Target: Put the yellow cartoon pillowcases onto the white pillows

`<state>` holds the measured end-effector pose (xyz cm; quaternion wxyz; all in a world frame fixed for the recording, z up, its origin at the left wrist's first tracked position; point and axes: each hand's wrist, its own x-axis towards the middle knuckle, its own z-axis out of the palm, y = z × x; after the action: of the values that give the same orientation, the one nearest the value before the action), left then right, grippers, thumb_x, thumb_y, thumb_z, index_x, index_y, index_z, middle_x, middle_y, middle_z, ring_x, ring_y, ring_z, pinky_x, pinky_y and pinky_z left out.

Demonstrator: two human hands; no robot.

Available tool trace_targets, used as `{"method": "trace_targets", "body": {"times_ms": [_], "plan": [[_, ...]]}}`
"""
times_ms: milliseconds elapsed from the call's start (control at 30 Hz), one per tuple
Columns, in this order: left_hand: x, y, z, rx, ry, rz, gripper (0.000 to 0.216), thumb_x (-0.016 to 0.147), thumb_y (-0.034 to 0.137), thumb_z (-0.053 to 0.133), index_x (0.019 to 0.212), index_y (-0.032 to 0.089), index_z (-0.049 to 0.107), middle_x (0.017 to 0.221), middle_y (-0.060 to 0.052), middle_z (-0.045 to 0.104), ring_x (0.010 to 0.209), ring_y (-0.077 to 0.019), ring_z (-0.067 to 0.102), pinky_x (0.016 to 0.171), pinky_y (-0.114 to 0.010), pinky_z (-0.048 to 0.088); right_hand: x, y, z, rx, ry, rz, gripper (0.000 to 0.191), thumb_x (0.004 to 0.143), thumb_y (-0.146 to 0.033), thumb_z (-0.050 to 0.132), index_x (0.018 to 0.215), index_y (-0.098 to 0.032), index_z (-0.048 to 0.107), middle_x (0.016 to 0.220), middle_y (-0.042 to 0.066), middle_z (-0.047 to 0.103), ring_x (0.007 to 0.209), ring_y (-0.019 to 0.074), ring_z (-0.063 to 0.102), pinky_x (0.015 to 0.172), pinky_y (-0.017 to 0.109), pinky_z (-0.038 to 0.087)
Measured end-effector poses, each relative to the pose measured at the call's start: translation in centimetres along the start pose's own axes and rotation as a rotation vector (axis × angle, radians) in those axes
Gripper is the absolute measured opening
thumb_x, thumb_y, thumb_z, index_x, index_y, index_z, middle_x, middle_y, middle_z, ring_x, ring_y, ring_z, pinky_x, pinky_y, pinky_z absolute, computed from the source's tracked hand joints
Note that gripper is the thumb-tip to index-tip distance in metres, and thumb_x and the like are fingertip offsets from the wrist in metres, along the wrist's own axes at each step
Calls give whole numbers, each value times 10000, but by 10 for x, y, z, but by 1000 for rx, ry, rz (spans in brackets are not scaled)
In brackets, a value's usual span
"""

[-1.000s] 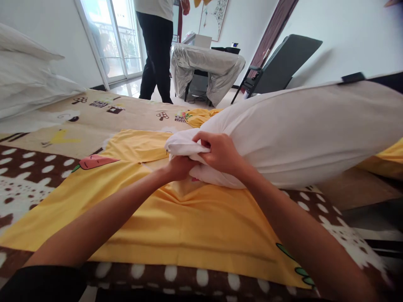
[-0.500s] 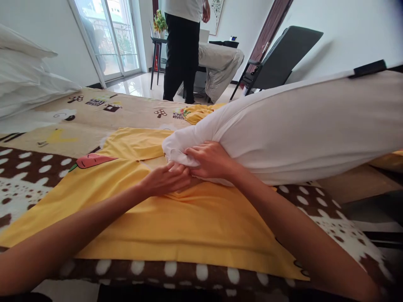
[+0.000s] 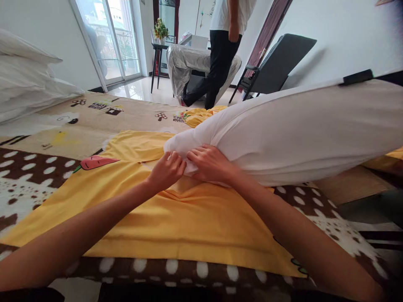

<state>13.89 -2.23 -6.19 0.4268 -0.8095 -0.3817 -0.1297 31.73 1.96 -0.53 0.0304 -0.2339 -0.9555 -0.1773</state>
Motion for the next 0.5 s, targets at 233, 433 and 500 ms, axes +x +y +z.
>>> {"method": "trace_targets", "body": {"times_ms": [233,433,500], "plan": [[24,-23,5,26,186,170,294,803,50,447,545,154,543,519,-49,555,535,-188,526,665,-350,426,-1,-4,7,-175,57,42,522,670,-546,715,937,-127,555,985,112,589,889,254,514,790,367,328],[46,-32,3,51,198,103,280,795,27,435,582,138,579,543,-46,577,564,-189,552,748,-371,432,13,5,22,-210,108,211,223,862,-290,509,977,-104,556,959,147,596,851,265,521,733,367,305],[49,-34,0,50,180,100,286,815,27,426,609,132,594,557,-43,584,588,-191,562,769,-382,427,17,6,27,-198,117,258,177,886,-166,410,958,-114,563,933,144,612,839,257,535,728,365,299]]}}
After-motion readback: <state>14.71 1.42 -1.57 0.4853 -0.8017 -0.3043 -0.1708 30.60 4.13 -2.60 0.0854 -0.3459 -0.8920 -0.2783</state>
